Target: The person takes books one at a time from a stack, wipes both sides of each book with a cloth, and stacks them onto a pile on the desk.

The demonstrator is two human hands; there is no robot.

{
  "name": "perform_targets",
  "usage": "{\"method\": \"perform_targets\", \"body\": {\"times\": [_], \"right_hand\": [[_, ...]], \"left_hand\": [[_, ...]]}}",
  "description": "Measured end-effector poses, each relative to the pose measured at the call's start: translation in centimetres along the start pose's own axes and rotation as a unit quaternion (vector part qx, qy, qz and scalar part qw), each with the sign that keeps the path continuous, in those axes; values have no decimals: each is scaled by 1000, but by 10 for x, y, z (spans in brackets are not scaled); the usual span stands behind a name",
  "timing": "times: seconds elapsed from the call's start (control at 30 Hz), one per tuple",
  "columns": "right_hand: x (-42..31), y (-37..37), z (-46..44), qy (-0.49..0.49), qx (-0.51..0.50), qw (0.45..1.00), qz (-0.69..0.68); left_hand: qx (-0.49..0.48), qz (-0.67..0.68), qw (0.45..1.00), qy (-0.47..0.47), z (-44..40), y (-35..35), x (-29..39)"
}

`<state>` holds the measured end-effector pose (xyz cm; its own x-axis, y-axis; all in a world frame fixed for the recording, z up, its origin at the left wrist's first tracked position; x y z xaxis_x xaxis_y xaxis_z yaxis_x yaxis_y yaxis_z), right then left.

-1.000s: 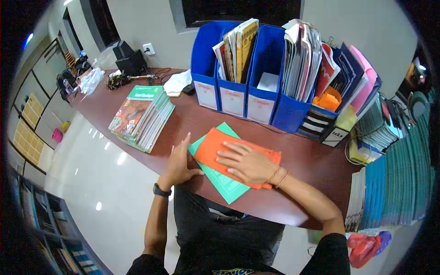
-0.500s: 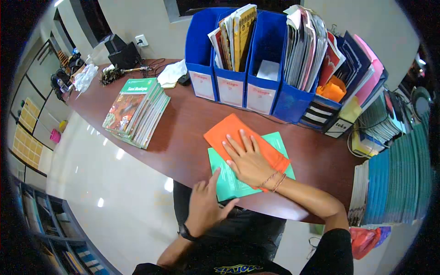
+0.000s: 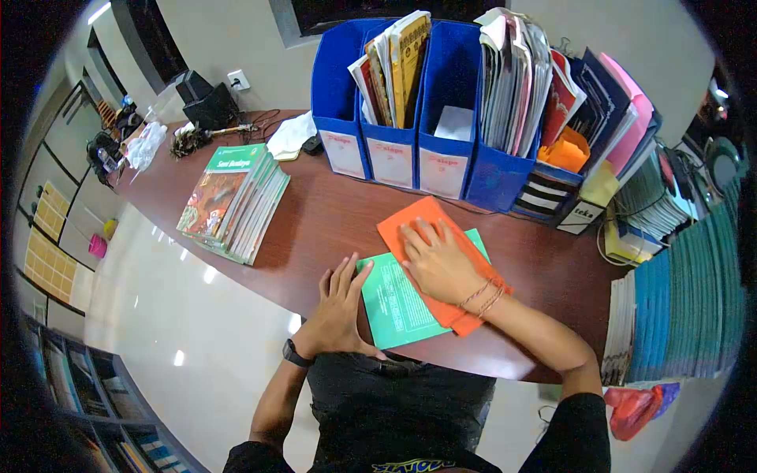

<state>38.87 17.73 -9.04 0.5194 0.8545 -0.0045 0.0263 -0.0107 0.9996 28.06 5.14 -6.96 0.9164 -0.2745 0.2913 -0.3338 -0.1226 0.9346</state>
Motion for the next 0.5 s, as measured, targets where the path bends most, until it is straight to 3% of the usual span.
{"method": "perform_targets", "body": {"times": [0.13, 0.2, 0.23, 0.33, 0.4, 0.47, 0.5], "right_hand": [[2, 1, 9, 21, 104, 989, -105], [-23, -3, 17, 46, 153, 984, -81], [-38, -3, 23, 47, 154, 984, -79], [-100, 6, 46, 185, 110, 968, -130], [-92, 8, 43, 199, 106, 959, -171], [-41, -7, 16, 181, 55, 971, -147], [-1, 3, 6, 168, 91, 975, -111]], "left_hand": [[27, 45, 999, 3, 2, 0, -2], [37, 36, 998, 29, 10, -4, 3], [48, 28, 997, 52, 16, -8, 8], [65, 16, 993, 95, 25, -18, 25], [93, 21, 984, 148, 30, -17, 30], [114, 27, 971, 206, 42, -19, 33], [109, 28, 972, 206, 44, -22, 35]]}}
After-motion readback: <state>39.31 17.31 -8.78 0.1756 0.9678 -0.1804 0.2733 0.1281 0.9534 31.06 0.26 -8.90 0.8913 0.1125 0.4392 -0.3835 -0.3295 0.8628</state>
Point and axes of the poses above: each hand's wrist, its own z-axis away from the middle knuckle, its own y-axis out of the back of the hand, x = y × z, the point moved 10 cm from there along -z, towards the middle knuckle, and after that the axes turned 2 degrees about -z, right-handed, at the moved point
